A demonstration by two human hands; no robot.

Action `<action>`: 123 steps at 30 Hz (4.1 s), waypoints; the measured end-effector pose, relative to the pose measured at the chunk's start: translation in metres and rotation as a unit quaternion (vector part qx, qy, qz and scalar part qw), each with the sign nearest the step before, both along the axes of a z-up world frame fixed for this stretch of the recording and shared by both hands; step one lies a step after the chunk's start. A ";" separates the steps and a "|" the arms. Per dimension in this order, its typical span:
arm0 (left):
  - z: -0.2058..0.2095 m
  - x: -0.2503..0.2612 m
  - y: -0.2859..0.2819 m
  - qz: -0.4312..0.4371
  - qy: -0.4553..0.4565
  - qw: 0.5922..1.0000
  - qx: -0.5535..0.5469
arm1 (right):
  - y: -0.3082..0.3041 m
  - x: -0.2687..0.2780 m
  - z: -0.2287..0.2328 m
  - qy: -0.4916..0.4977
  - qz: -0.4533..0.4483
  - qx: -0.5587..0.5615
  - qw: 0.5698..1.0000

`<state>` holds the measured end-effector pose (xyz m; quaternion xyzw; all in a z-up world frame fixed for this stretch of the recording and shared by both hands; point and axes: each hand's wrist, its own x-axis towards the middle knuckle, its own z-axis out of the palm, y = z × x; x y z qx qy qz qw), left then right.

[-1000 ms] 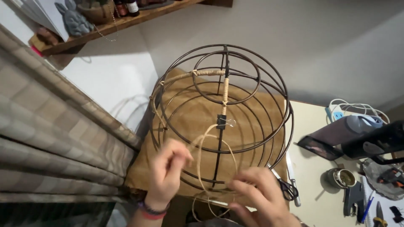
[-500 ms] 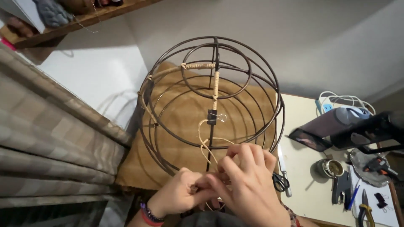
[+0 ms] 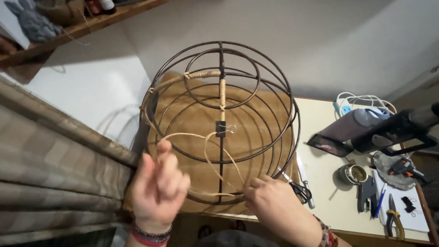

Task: Wrapping and knotting twine around a spherical wire frame to create a decorative object.

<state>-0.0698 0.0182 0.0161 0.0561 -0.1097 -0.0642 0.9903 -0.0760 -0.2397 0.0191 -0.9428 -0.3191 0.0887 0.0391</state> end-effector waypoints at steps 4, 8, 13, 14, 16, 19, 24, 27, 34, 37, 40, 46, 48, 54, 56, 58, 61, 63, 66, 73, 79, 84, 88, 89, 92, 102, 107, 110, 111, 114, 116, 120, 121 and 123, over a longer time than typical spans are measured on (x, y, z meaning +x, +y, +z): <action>0.017 -0.012 -0.022 -0.188 -0.196 0.810 0.519 | 0.015 -0.001 0.053 0.131 0.025 0.343 0.930; 0.015 -0.012 -0.029 -0.147 -0.246 0.632 0.720 | 0.019 -0.003 0.056 0.456 -0.060 0.576 0.676; 0.002 0.000 -0.015 -0.102 -0.030 0.942 0.317 | -0.007 -0.001 0.024 0.193 0.050 0.197 0.960; -0.001 0.004 -0.010 -0.089 0.088 0.979 0.162 | -0.009 -0.001 0.016 0.144 0.064 0.005 0.987; -0.011 0.001 -0.015 -0.040 0.137 0.953 0.268 | -0.005 -0.001 0.023 0.126 0.068 0.013 0.990; 0.005 0.000 -0.021 0.080 0.115 0.838 0.528 | -0.001 -0.001 0.045 0.121 0.074 0.122 0.982; 0.009 -0.020 -0.025 0.507 -0.063 0.429 0.745 | 0.009 -0.008 0.066 0.220 0.011 0.346 0.912; 0.019 -0.028 -0.028 0.370 -0.162 0.581 0.707 | 0.009 -0.012 0.053 0.224 -0.003 0.410 0.884; -0.003 0.006 -0.008 0.021 0.115 0.972 0.202 | -0.007 -0.007 -0.013 0.183 0.092 -0.094 0.974; -0.008 0.002 -0.008 -0.007 0.056 0.969 0.238 | -0.009 -0.006 0.001 0.152 0.103 0.027 0.983; 0.015 -0.010 -0.021 -0.133 -0.163 0.832 0.513 | 0.005 -0.001 0.035 0.198 0.032 0.362 0.910; 0.027 -0.013 -0.039 -0.177 -0.264 0.658 0.683 | 0.020 0.004 0.048 0.373 -0.073 0.524 0.763; 0.025 -0.010 -0.035 -0.103 -0.180 0.729 0.653 | 0.013 0.005 0.048 0.246 -0.002 0.445 0.861; -0.005 0.003 -0.033 -0.047 0.130 0.919 0.370 | -0.005 0.011 0.038 0.101 0.063 0.216 0.969; -0.012 0.001 -0.035 0.007 0.156 0.931 0.329 | -0.004 0.012 0.032 0.105 0.144 0.195 0.964; -0.004 0.004 -0.028 0.046 0.106 0.958 0.262 | -0.003 0.011 0.025 0.080 0.126 0.213 0.966; 0.015 -0.005 -0.027 0.166 -0.040 0.940 0.296 | -0.001 0.002 0.034 0.033 0.046 0.278 0.959; 0.030 -0.015 -0.030 0.246 -0.126 0.877 0.393 | 0.004 -0.004 0.048 0.018 -0.015 0.327 0.945; 0.027 -0.021 -0.038 0.317 -0.329 0.569 0.683 | 0.013 -0.002 0.058 0.041 -0.030 0.424 0.904; 0.004 -0.016 -0.036 -0.016 -0.178 0.680 0.711 | 0.014 0.005 0.035 0.017 0.056 0.389 0.919; -0.015 -0.002 -0.030 -0.086 0.132 0.936 0.314 | -0.008 0.014 0.018 0.003 0.236 0.179 0.955; -0.004 0.010 -0.004 0.080 0.148 0.973 0.160 | -0.035 0.015 -0.048 0.102 0.131 -0.080 0.983; 0.019 -0.002 -0.014 0.293 -0.057 0.742 0.600 | -0.005 0.012 0.010 0.101 0.099 0.142 0.980; 0.030 -0.008 -0.023 0.397 -0.134 0.453 0.787 | 0.006 0.010 0.035 0.111 0.081 0.264 0.955; 0.036 -0.019 -0.025 0.304 -0.338 0.540 0.708 | 0.010 0.009 0.047 0.120 -0.084 0.399 0.905; 0.010 -0.008 -0.013 -0.141 -0.092 0.825 0.540 | 0.009 0.009 0.028 0.036 0.159 0.282 0.945; -0.006 0.014 0.020 0.078 -0.019 0.976 0.205 | -0.029 0.017 -0.054 0.102 0.092 -0.105 0.985; -0.002 0.013 0.018 0.128 -0.003 0.872 0.472 | -0.022 0.015 -0.022 0.118 0.016 -0.004 0.993; 0.003 0.006 0.015 0.128 -0.001 0.872 0.472 | -0.011 0.013 -0.003 0.120 0.016 -0.004 0.993; 0.016 -0.003 0.000 -0.142 -0.130 0.785 0.589 | 0.012 0.011 0.042 0.070 -0.015 0.241 0.968; 0.022 -0.006 -0.015 -0.103 -0.291 0.538 0.785 | 0.017 0.008 0.054 0.185 -0.044 0.397 0.898; 0.018 -0.005 -0.014 -0.085 -0.343 0.484 0.801 | 0.031 0.006 0.031 0.178 -0.088 0.419 0.886; 0.022 -0.005 -0.011 -0.102 -0.255 0.599 0.752 | 0.030 0.005 0.028 0.138 -0.036 0.380 0.914; 0.024 -0.001 -0.001 -0.113 -0.159 0.700 0.687 | 0.029 0.008 0.025 0.097 0.021 0.339 0.935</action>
